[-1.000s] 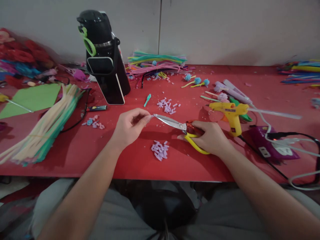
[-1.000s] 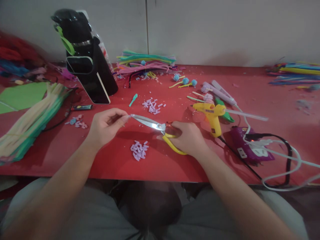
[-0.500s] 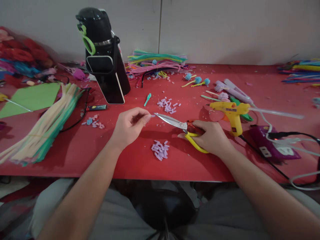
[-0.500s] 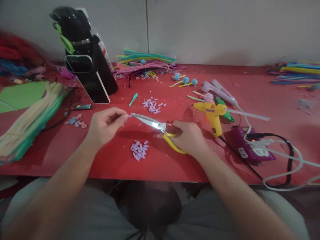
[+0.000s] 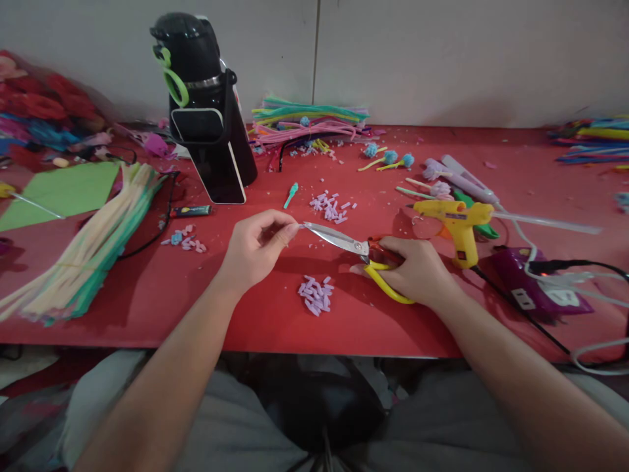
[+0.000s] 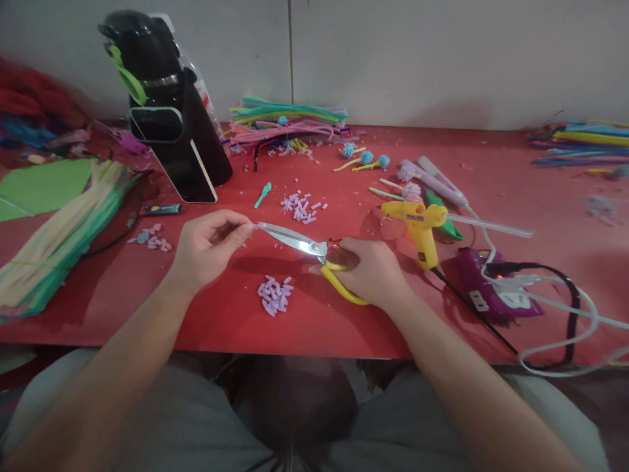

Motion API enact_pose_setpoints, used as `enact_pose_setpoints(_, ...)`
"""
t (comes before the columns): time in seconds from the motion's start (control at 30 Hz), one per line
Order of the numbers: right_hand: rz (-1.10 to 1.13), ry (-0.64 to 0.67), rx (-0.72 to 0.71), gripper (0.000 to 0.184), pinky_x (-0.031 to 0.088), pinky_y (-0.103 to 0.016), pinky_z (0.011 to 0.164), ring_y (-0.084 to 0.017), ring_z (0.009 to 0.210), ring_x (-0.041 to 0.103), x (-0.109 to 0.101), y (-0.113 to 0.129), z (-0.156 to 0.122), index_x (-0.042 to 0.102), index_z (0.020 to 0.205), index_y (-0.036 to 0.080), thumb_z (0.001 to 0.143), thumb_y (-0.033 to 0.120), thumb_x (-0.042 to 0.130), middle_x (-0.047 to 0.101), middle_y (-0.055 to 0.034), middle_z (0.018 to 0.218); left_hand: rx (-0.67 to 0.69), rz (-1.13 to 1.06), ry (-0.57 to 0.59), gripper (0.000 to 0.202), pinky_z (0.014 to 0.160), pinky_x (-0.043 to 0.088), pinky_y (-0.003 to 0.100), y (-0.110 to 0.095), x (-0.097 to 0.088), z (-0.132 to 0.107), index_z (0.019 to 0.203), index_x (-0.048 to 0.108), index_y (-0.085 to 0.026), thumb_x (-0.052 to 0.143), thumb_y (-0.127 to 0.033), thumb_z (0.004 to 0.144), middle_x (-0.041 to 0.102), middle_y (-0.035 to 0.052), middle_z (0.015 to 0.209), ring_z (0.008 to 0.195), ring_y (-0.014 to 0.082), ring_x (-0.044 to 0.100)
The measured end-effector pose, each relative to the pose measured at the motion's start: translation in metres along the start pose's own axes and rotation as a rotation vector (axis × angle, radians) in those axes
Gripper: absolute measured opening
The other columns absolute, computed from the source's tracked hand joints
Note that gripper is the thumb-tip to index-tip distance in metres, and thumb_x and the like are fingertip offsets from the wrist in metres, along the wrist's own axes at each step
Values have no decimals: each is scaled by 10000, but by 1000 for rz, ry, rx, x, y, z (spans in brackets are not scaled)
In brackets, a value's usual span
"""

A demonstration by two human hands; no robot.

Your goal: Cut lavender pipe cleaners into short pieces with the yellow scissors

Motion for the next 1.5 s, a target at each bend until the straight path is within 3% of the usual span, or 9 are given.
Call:
enact_pose_setpoints(0.8, 45, 24, 30, 617, 270, -260, 500, -108, 568, 302, -2, 0, 0, 439, 595, 200, 621, 763, 691, 351, 41, 560, -12, -17, -15, 129, 610, 517, 217, -1, 0, -1, 832, 709, -178, 687, -301, 863, 698, 16, 727, 654, 116, 644)
enact_pose_setpoints(1.5, 43, 26, 4, 643, 235, -263, 488, -100, 556, 259, -3, 1, 1, 365, 583, 209, 629, 763, 689, 312, 47, 549, -11, -4, -10, 134, 633, 535, 242, 2, -1, 0, 849, 723, -181, 716, -315, 843, 728, 31, 772, 686, 137, 661)
Point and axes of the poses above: each hand's wrist, its own z-axis towards the middle knuckle, its own x-axis out of the palm, y = z × x, the point moved 6 cm from there along z, towards the middle knuckle
